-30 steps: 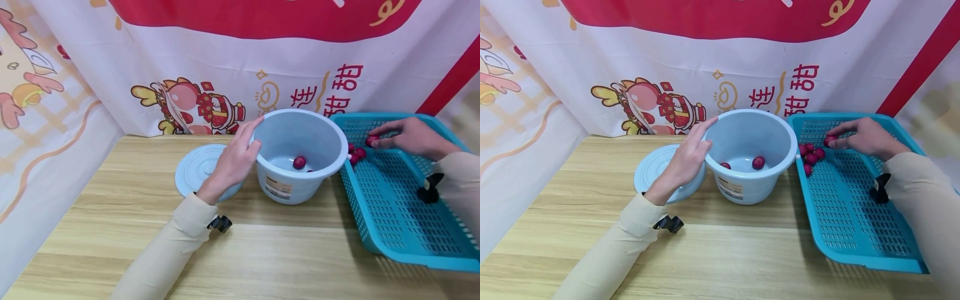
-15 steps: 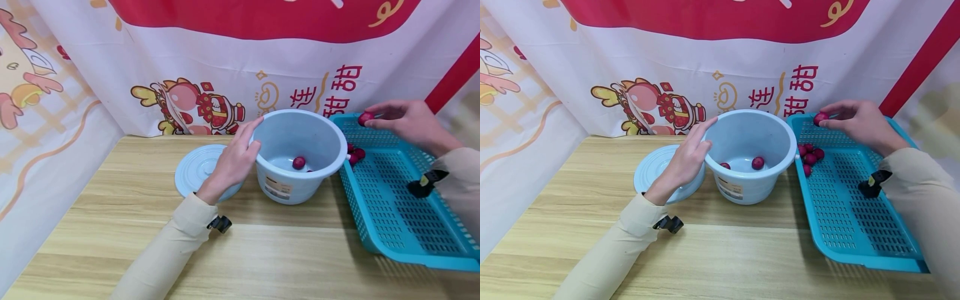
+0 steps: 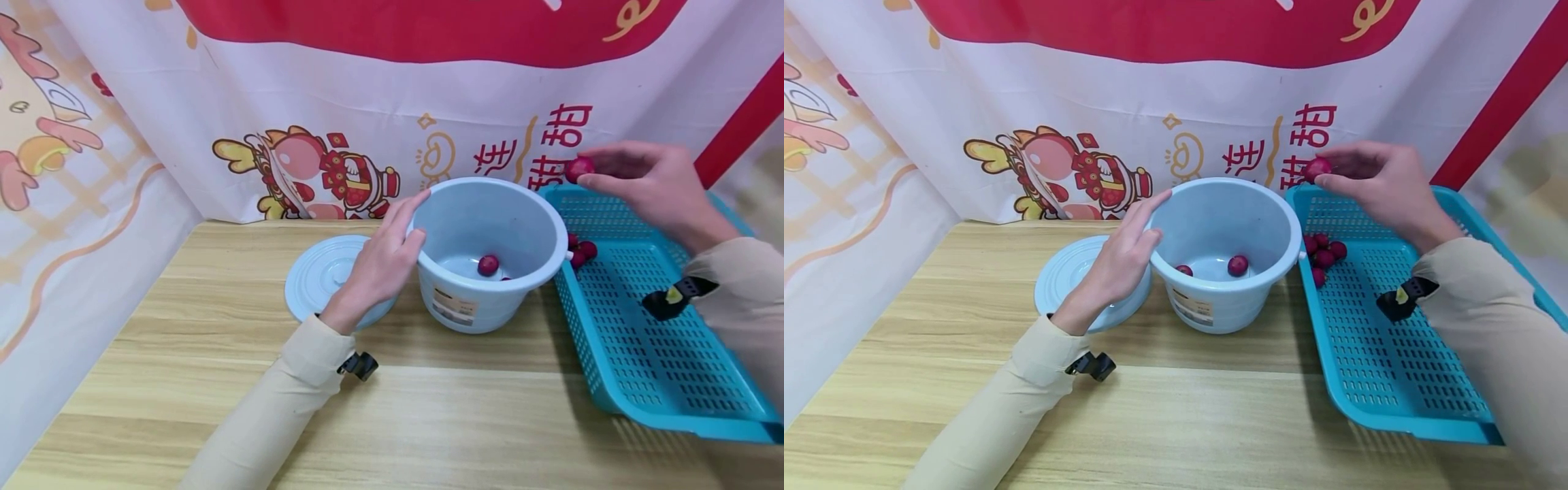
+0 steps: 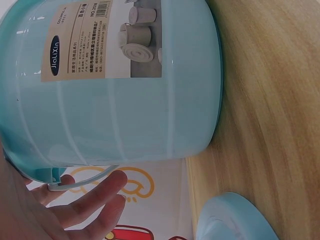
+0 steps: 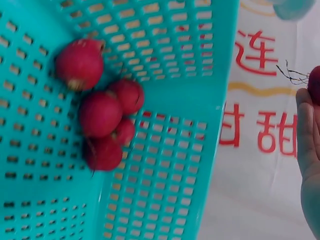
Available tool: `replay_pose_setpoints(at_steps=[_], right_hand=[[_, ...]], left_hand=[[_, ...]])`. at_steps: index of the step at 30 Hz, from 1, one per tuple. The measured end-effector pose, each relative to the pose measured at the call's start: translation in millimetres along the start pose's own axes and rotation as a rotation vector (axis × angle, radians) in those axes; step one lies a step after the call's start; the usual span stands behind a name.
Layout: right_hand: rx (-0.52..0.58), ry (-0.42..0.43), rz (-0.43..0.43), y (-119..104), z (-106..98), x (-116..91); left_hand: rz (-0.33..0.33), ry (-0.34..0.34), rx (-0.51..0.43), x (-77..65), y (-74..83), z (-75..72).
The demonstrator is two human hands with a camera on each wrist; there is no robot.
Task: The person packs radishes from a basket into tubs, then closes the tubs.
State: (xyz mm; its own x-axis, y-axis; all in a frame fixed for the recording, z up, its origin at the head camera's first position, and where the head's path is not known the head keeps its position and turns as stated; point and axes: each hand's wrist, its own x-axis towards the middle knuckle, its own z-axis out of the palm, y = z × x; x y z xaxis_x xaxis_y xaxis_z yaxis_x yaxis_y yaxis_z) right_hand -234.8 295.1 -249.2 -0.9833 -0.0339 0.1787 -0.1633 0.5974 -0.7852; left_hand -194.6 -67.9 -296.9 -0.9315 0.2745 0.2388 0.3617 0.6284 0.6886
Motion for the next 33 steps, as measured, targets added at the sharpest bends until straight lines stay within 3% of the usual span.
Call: replay_pose_setpoints(at_steps=[12, 22, 33], right_hand=[[0.046, -0.007, -0.157, -24.9, 18.5, -1.8], [-0.045, -0.070, -0.303, -40.6, 37.5, -3.5], [-0.125, -0.160, -0.313, -55.9, 60.0, -10.1]], left_hand=[[-0.007, -0.001, -0.002, 0.7, -0.5, -0.1], [0.001, 0.001, 0.000, 0.4, 0.0, 0.5], [0.003, -0.002, -0.011, 0.2, -0.4, -0.3]])
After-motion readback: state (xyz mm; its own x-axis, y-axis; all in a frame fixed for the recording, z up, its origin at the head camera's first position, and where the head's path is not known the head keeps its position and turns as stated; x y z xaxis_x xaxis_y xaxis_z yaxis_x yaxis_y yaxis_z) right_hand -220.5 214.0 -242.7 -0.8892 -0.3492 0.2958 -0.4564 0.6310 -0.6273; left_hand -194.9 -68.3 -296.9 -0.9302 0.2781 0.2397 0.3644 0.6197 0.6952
